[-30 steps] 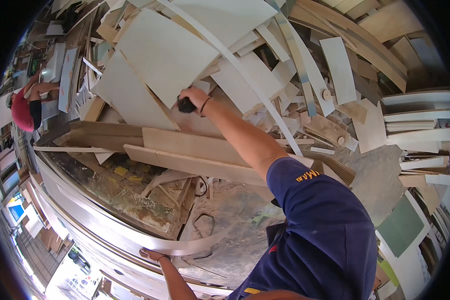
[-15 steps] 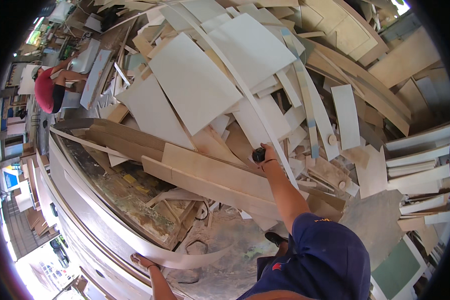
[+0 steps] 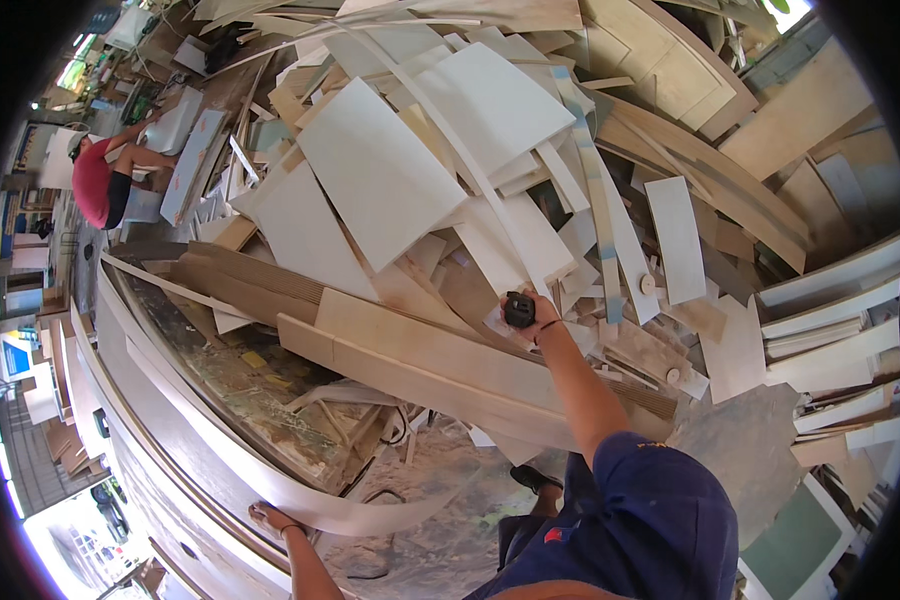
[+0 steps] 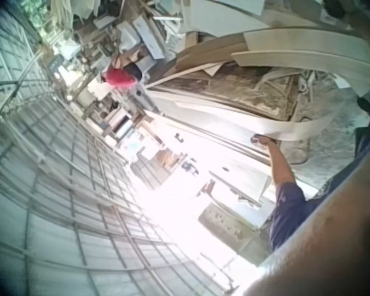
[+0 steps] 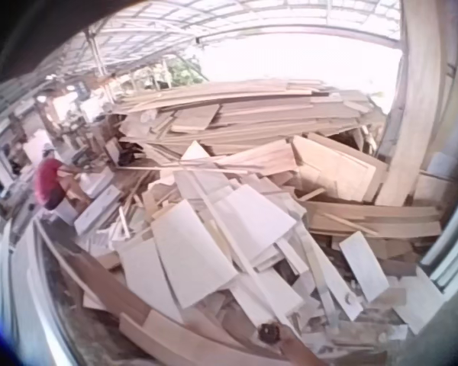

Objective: The person picks up and moves several wood boards from a pile, organizes them, and measures one with a tape measure.

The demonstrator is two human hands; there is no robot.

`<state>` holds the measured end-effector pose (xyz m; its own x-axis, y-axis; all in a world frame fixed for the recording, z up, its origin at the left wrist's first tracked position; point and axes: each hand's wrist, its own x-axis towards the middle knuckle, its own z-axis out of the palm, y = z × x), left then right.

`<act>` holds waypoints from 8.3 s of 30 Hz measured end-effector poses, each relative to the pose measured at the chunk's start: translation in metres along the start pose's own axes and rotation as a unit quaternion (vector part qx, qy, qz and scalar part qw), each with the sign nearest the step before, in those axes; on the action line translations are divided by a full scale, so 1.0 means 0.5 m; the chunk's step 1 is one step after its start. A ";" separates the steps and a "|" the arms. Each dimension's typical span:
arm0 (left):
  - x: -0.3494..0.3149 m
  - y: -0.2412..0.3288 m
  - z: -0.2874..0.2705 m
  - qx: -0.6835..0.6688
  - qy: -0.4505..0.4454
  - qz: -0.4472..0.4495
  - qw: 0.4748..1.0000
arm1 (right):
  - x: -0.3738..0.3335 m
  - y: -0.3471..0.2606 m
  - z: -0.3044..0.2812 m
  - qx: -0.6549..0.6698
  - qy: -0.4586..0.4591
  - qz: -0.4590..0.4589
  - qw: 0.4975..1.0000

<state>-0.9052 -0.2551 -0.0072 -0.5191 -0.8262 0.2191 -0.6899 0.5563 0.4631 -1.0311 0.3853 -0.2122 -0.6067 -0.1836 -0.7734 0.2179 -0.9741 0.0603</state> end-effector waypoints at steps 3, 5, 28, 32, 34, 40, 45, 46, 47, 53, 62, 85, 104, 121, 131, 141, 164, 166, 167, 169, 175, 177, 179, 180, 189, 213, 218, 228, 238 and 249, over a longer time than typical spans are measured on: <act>-0.003 0.007 -0.008 0.037 -0.010 0.010 0.999 | 0.004 0.012 0.017 -0.003 0.020 0.010 1.000; -0.001 0.001 -0.008 0.027 0.000 0.011 1.000 | 0.000 0.036 0.030 -0.018 0.023 0.006 1.000; 0.004 0.003 -0.014 0.008 -0.054 -0.015 0.998 | -0.054 0.185 0.096 -0.179 0.103 0.133 0.969; 0.003 0.000 -0.026 0.042 -0.037 -0.002 0.998 | -0.056 0.103 0.129 -0.285 -0.061 -0.042 0.956; -0.027 0.047 -0.022 -0.057 -0.044 -0.086 0.994 | -0.086 0.000 0.198 -0.237 -0.061 -0.081 0.966; 0.021 -0.040 -0.055 -0.047 -0.029 -0.042 0.998 | 0.114 -0.249 0.248 -0.096 -0.020 -0.180 0.979; -0.008 0.004 -0.034 -0.043 -0.056 -0.042 0.997 | 0.262 -0.316 0.264 -0.176 -0.044 -0.171 0.968; -0.004 0.002 -0.035 -0.043 -0.044 -0.030 0.998 | 0.282 -0.316 0.269 -0.181 -0.030 -0.170 0.968; -0.020 0.010 -0.027 -0.083 -0.050 -0.069 0.993 | 0.299 -0.326 0.273 -0.187 -0.014 -0.172 0.967; -0.026 0.023 -0.031 -0.122 -0.050 -0.127 0.983 | 0.254 -0.254 0.337 -0.145 -0.100 -0.242 0.954; 0.008 -0.002 -0.016 -0.101 -0.063 -0.093 0.989 | 0.190 -0.096 0.437 -0.476 0.034 -0.409 0.778; 0.047 -0.093 -0.016 -0.078 -0.047 -0.073 0.993 | 0.210 -0.115 0.321 -0.682 -0.091 -0.330 0.646; 0.023 -0.047 -0.064 -0.038 -0.037 -0.095 0.994 | 0.143 -0.164 0.145 -0.549 -0.052 -0.117 0.826; -0.043 0.072 -0.020 -0.061 -0.058 -0.116 0.990 | 0.023 -0.053 0.070 -0.891 0.025 -0.218 0.397; -0.023 0.039 -0.006 -0.107 -0.071 -0.133 0.983 | -0.151 0.045 -0.048 -0.892 -0.076 -0.004 0.445; -0.002 0.023 -0.025 -0.077 -0.063 -0.108 0.989 | -0.169 0.098 -0.095 -0.829 -0.233 -0.081 0.502; 0.048 -0.063 0.010 0.043 -0.010 -0.005 0.999 | 0.008 -0.237 0.120 -0.794 0.134 0.232 0.546; 0.043 -0.026 0.014 0.050 0.004 -0.003 0.999 | 0.009 -0.325 0.076 -0.874 0.065 0.170 0.451; 0.034 -0.034 -0.007 0.070 0.017 -0.008 0.997 | -0.081 -0.275 0.154 -0.945 0.050 0.133 0.295; 0.029 -0.050 0.000 -0.003 0.023 -0.024 0.999 | -0.132 -0.293 0.128 -0.960 0.099 0.137 0.224; 0.037 -0.052 0.016 -0.029 0.001 -0.057 0.998 | -0.194 -0.425 -0.107 -0.845 -0.010 0.158 0.510; 0.019 0.002 0.036 -0.007 -0.012 -0.067 0.998 | -0.266 -0.411 -0.101 -0.797 0.078 0.176 0.572; 0.051 -0.038 0.011 0.046 -0.012 -0.015 0.999 | -0.374 -0.345 -0.026 -0.746 0.089 0.196 0.630; 0.086 -0.088 -0.006 -0.013 -0.033 -0.023 0.999 | -0.388 -0.331 -0.019 -0.743 0.075 0.202 0.634; -0.054 0.037 -0.061 -0.217 -0.139 -0.083 0.963 | -0.482 -0.321 -0.040 -0.720 0.090 0.227 0.649; -1.006 0.363 0.092 -0.370 -0.717 -0.269 0.525 | -0.784 -0.151 -0.327 -0.845 -0.047 0.024 0.532; -1.014 0.313 0.112 -0.342 -0.664 -0.169 0.644 | -0.881 -0.079 -0.371 -0.893 -0.032 0.128 0.431; -1.036 0.199 -0.045 -0.328 -0.672 -0.181 0.639 | -1.025 0.020 -0.513 -0.941 0.097 0.110 0.305; -0.980 0.106 -0.033 -0.289 -0.683 -0.152 0.653 | -1.207 -0.104 -0.593 -0.909 0.221 0.084 0.342; -0.950 0.055 0.013 -0.239 -0.637 -0.058 0.730 | -1.148 -0.070 -0.656 -0.876 0.221 0.081 0.421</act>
<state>-0.6809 0.1533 -0.1041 -0.7296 0.0579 -0.6814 -0.6695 0.1422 0.7290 -0.4399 0.5679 0.0226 -0.3585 0.1914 -0.9137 0.6937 0.7096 -0.1235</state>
